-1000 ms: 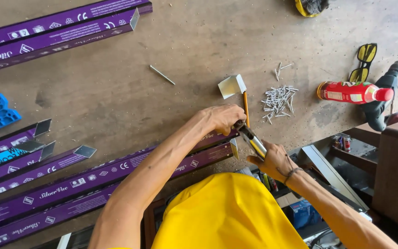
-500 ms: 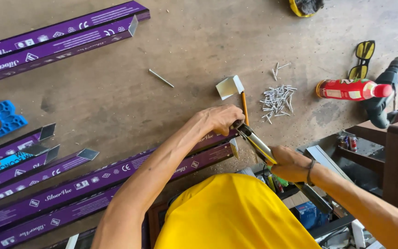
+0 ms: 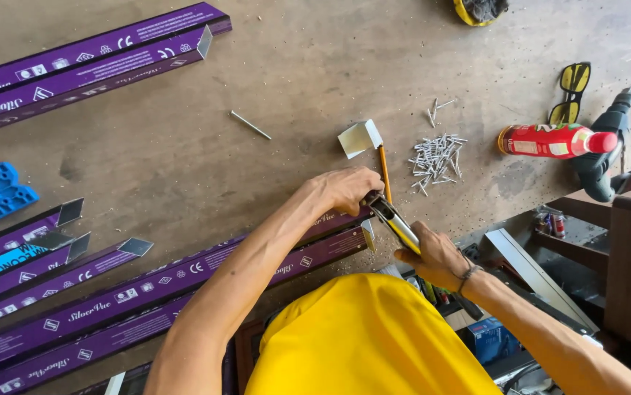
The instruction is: Assembling metal profiles by marking with a pencil, drilling holes, and using a rivet gun.
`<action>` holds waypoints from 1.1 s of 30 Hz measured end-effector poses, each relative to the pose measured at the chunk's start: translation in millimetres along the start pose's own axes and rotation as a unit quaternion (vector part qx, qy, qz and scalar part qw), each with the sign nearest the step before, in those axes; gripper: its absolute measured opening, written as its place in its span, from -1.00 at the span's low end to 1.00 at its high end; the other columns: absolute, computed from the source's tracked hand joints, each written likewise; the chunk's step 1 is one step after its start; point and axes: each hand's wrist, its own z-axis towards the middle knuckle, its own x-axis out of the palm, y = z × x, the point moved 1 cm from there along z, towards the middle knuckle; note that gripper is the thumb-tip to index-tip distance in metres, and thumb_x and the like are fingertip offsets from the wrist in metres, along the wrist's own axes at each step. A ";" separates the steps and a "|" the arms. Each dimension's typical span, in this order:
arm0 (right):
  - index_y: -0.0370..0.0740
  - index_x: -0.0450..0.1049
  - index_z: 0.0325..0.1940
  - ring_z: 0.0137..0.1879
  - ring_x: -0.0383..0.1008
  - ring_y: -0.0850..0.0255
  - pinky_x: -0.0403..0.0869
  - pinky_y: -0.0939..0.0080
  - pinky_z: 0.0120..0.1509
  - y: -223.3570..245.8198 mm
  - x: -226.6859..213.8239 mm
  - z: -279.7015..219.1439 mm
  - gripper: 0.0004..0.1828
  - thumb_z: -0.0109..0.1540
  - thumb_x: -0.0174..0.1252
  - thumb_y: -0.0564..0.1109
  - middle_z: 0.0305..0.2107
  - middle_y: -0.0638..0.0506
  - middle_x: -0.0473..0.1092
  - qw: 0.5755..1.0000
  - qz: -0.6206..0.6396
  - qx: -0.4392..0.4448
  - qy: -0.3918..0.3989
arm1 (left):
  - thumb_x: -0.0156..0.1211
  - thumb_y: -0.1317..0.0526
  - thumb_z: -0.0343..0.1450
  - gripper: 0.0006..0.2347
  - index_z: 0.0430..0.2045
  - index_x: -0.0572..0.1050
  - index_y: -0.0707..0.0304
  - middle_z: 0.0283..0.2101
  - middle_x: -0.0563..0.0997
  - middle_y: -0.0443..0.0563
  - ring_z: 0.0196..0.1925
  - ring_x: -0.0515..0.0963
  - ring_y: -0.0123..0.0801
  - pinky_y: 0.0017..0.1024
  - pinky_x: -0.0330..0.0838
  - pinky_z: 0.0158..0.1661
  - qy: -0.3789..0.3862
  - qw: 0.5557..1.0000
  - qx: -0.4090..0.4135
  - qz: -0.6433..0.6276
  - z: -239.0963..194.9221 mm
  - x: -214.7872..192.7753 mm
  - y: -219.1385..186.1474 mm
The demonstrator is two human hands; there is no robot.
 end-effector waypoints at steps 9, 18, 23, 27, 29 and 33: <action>-0.03 0.37 -0.49 -0.45 0.53 -0.07 0.49 0.04 -0.36 -18.8 43.6 32.5 -0.71 0.01 0.32 0.11 -0.66 -0.08 0.41 0.993 -0.002 0.024 -0.114 | 0.32 0.39 -0.05 -0.62 -0.36 0.55 0.11 -0.38 0.61 0.05 -0.26 0.67 0.01 -0.20 0.56 -0.26 0.009 1.000 -0.010 0.001 -0.3 -1.6 -4.5; -0.07 0.42 -0.12 -0.14 0.62 -0.20 0.59 -0.24 -0.12 -29.4 15.8 16.2 -0.59 0.14 0.28 0.20 -0.35 -0.13 0.51 0.989 -0.140 -0.051 -0.012 | 0.39 0.35 -0.01 -0.61 -0.32 0.55 0.05 -0.34 0.61 -0.01 -0.22 0.68 -0.04 -0.22 0.57 -0.23 0.017 1.000 -0.020 0.017 -2.8 1.1 -3.8; -0.15 0.50 -0.22 -0.18 0.62 -0.22 0.55 -0.26 -0.21 -10.3 -19.2 -3.3 -0.71 0.03 0.23 -0.02 -0.41 -0.20 0.52 0.990 -0.113 0.018 0.088 | 0.35 0.40 -0.02 -0.65 -0.39 0.55 0.11 -0.40 0.59 0.02 -0.27 0.67 -0.04 -0.24 0.54 -0.26 0.016 0.999 -0.032 -0.013 -4.0 -4.8 -8.5; -0.22 0.56 -0.22 -0.21 0.61 -0.19 0.54 -0.20 -0.26 -35.4 16.7 23.4 -0.67 -0.02 0.13 -0.08 -0.39 -0.20 0.51 0.987 -0.088 0.058 0.122 | 0.35 0.40 -0.03 -0.64 -0.40 0.54 0.09 -0.41 0.59 0.02 -0.29 0.67 -0.04 -0.23 0.53 -0.28 0.009 0.999 -0.029 -0.026 -5.7 -5.9 -9.7; -0.17 0.49 -0.05 -0.07 0.56 -0.30 0.56 -0.32 -0.16 -38.9 14.1 25.1 -0.62 0.07 0.16 -0.04 -0.16 -0.22 0.39 0.992 -0.067 0.045 0.098 | 0.34 0.41 -0.03 -0.65 -0.41 0.55 0.10 -0.42 0.59 0.02 -0.29 0.67 -0.04 -0.24 0.54 -0.28 0.011 0.999 -0.030 -0.027 -4.5 -4.6 -9.9; -0.21 0.36 -0.08 -0.10 0.55 -0.44 0.48 -0.39 -0.10 -8.0 -1.0 3.1 -0.46 0.13 0.37 0.18 -0.27 -0.35 0.47 0.999 0.022 -0.029 -0.008 | 0.35 0.40 -0.06 -0.66 -0.45 0.55 0.06 -0.44 0.60 -0.01 -0.30 0.67 -0.09 -0.27 0.55 -0.28 -0.002 0.999 -0.028 -0.028 -1.8 2.2 -1.5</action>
